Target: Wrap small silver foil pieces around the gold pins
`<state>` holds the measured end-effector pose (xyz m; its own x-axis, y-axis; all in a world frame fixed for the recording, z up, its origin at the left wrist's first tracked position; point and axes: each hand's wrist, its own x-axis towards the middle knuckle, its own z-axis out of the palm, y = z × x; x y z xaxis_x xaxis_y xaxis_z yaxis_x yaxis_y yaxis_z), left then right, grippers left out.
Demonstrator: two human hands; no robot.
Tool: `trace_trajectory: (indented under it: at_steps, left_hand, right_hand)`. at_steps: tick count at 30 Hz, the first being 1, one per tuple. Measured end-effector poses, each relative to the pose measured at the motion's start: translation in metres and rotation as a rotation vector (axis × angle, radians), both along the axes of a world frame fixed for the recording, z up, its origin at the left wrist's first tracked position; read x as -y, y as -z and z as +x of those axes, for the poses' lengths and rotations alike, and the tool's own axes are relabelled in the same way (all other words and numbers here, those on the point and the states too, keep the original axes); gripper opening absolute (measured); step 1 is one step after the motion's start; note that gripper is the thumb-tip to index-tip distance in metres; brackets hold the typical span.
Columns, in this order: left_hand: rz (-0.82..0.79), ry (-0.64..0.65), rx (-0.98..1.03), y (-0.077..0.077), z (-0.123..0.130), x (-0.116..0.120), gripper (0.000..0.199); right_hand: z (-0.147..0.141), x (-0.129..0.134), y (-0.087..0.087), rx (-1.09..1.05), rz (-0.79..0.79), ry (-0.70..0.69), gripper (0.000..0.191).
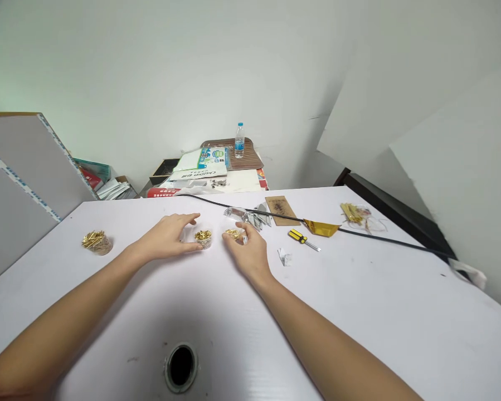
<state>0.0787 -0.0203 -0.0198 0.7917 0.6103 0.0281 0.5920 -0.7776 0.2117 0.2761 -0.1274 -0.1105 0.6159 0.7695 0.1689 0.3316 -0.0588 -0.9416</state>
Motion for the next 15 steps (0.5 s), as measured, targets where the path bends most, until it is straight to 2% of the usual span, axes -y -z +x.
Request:
trace_trajectory:
  at_steps: [4, 8, 12, 15]
  left_hand:
    - [0.015, 0.013, -0.067, -0.003, 0.014, -0.002, 0.075]
    - [0.016, 0.001, -0.071, -0.003, 0.012, -0.001, 0.063]
    - [0.026, 0.026, -0.044, -0.002, 0.003, -0.002, 0.065]
    - [0.005, 0.045, 0.014, -0.003, -0.009, -0.004, 0.079]
  right_hand:
    - [0.000, 0.000, -0.003, -0.012, -0.101, -0.129, 0.055]
    - [0.001, 0.000, -0.003, 0.070, -0.166, -0.192, 0.051]
    - [0.000, -0.001, 0.001, 0.150, -0.173, -0.190, 0.047]
    - [0.000, -0.002, 0.005, 0.193, -0.149, -0.181, 0.044]
